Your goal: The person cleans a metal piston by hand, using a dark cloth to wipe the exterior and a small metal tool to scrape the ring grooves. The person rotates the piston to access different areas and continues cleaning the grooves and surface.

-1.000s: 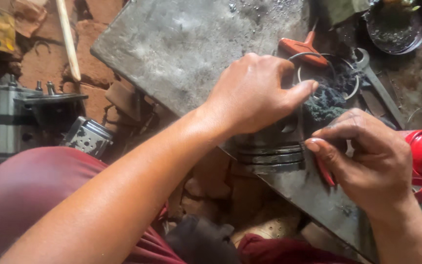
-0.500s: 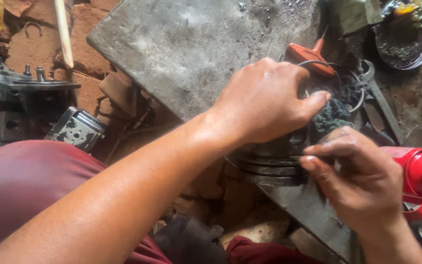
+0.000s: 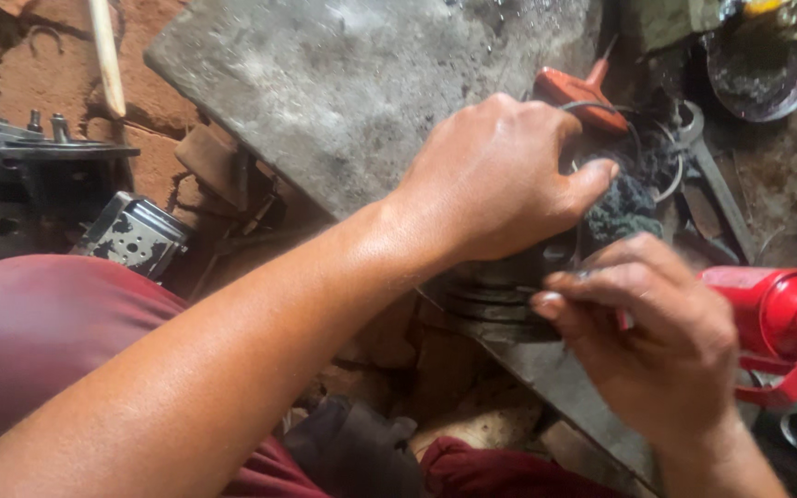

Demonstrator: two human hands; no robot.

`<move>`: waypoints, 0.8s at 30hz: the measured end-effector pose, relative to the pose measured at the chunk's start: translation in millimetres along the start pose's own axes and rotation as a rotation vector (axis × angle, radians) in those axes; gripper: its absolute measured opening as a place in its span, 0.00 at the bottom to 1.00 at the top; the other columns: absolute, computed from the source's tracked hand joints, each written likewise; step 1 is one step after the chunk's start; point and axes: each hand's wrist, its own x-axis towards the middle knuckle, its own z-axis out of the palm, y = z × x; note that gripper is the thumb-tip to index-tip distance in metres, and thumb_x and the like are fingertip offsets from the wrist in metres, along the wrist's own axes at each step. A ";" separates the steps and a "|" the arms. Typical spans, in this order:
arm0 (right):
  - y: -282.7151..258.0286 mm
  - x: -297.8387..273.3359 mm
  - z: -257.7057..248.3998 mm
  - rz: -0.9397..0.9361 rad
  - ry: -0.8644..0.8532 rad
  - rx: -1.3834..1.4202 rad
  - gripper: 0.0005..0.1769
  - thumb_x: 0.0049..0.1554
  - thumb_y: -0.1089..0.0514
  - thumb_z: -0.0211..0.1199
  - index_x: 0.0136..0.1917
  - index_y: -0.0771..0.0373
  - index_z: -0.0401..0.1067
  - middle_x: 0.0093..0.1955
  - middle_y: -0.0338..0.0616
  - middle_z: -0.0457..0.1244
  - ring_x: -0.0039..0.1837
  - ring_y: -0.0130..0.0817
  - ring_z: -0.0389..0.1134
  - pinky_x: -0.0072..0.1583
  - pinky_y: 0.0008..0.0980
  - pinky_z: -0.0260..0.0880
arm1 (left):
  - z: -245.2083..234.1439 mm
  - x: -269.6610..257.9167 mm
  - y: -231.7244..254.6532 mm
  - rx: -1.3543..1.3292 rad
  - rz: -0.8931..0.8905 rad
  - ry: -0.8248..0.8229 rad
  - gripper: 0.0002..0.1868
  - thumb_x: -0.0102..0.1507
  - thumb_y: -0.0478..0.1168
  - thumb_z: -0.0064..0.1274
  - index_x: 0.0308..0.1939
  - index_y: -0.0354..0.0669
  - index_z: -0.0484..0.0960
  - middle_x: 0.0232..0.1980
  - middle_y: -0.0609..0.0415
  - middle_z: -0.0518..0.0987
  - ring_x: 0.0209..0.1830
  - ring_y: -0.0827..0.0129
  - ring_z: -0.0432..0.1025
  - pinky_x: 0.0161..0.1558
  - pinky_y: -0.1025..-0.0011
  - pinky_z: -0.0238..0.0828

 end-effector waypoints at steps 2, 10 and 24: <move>-1.0 -0.8 -3.7 0.014 0.018 -0.008 0.12 0.50 0.69 0.75 0.45 0.65 0.74 0.41 0.39 0.65 0.40 0.23 0.65 0.41 0.21 0.61 | 0.3 -0.3 0.9 0.009 0.013 0.010 0.22 0.59 0.56 0.53 0.40 0.42 0.88 0.34 0.42 0.85 0.39 0.48 0.81 0.46 0.54 0.76; -2.2 -1.7 3.1 0.015 -0.015 -0.006 0.13 0.47 0.68 0.78 0.44 0.65 0.77 0.39 0.39 0.64 0.35 0.23 0.60 0.38 0.23 0.60 | -5.3 2.0 3.9 0.019 -0.016 -0.051 0.23 0.61 0.57 0.53 0.38 0.40 0.87 0.35 0.42 0.85 0.39 0.49 0.81 0.45 0.53 0.76; -3.6 -4.7 -4.5 0.046 0.028 -0.128 0.12 0.50 0.67 0.76 0.46 0.63 0.77 0.42 0.42 0.65 0.40 0.28 0.65 0.41 0.26 0.63 | -5.7 1.3 1.9 0.036 -0.028 -0.057 0.23 0.61 0.57 0.53 0.37 0.40 0.87 0.33 0.42 0.85 0.38 0.49 0.81 0.44 0.54 0.76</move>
